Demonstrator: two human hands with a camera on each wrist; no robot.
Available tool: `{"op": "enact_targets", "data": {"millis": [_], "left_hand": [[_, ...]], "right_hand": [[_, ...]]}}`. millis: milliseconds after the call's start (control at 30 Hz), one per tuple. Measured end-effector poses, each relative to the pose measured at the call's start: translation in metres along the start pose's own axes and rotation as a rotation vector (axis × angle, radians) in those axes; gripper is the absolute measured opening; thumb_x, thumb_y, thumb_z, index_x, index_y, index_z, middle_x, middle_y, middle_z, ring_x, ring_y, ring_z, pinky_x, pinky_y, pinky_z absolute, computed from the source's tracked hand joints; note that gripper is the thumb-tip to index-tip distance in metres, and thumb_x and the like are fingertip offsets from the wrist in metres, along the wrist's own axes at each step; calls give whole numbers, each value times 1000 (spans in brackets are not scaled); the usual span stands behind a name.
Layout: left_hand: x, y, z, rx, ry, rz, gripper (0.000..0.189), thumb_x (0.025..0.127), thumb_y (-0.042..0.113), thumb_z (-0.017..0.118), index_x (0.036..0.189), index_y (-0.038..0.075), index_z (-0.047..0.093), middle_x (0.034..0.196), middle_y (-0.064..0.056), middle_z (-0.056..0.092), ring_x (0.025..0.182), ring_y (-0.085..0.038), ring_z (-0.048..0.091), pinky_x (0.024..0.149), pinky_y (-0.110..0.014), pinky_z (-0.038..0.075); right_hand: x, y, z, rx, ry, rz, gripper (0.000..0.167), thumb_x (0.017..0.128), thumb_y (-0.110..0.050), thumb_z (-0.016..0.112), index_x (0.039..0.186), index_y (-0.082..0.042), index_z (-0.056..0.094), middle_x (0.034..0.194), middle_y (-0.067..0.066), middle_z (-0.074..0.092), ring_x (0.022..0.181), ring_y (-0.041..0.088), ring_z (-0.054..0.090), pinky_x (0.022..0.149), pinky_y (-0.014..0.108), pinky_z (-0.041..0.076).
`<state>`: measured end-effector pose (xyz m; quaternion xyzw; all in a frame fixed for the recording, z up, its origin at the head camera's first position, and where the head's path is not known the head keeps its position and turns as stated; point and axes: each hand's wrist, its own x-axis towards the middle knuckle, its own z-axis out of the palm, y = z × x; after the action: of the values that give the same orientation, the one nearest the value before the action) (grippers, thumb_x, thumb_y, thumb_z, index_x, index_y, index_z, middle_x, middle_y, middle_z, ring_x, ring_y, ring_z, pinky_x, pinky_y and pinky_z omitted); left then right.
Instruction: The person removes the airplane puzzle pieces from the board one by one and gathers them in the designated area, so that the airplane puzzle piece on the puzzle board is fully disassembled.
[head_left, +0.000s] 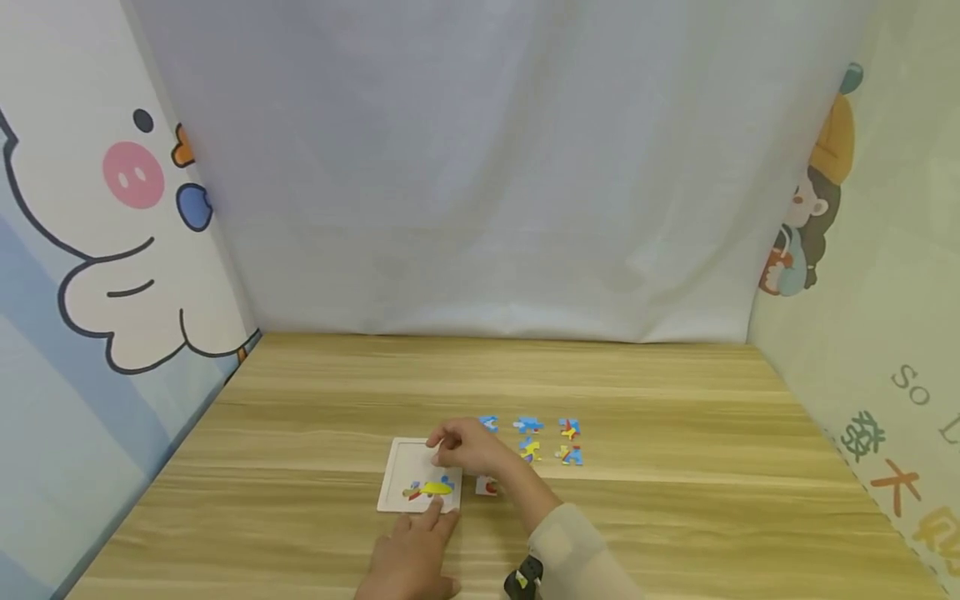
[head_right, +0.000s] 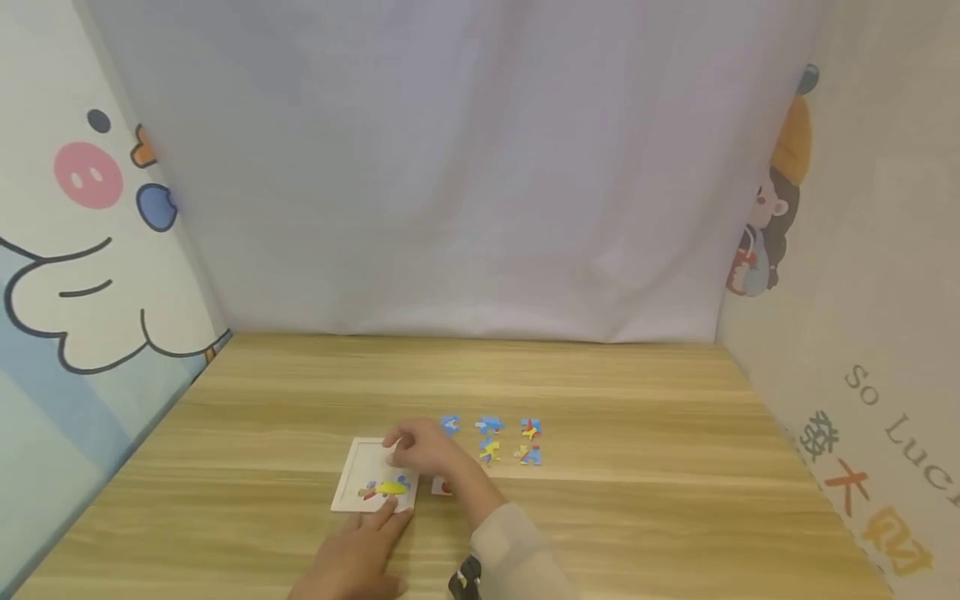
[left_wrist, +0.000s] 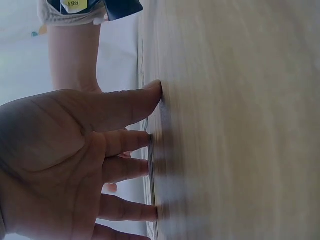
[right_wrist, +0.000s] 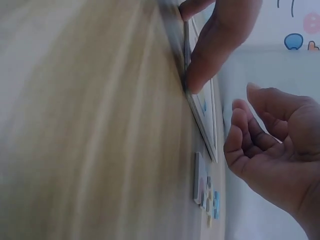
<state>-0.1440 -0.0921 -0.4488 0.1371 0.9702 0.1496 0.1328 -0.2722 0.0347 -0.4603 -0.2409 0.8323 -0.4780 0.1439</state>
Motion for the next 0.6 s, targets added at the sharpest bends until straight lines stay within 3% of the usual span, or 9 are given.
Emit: {"op": "enact_targets", "data": {"millis": [233, 600], "left_hand": [[1, 0, 0, 12, -6, 25, 77, 66, 33, 83, 132, 9, 50, 139, -17, 41, 116, -52, 38, 76, -65, 41], [2, -3, -1, 2, -29, 24, 78, 67, 35, 82, 133, 9, 49, 140, -17, 40, 118, -54, 36, 78, -68, 39]], "right_hand": [[9, -3, 3, -58, -131, -22, 15, 83, -6, 68, 98, -8, 69, 77, -3, 61, 71, 9, 55, 63, 23, 47], [20, -7, 5, -156, -294, 14, 18, 81, 2, 63, 91, -10, 71, 71, -2, 57, 60, 7, 46, 54, 20, 40]]}}
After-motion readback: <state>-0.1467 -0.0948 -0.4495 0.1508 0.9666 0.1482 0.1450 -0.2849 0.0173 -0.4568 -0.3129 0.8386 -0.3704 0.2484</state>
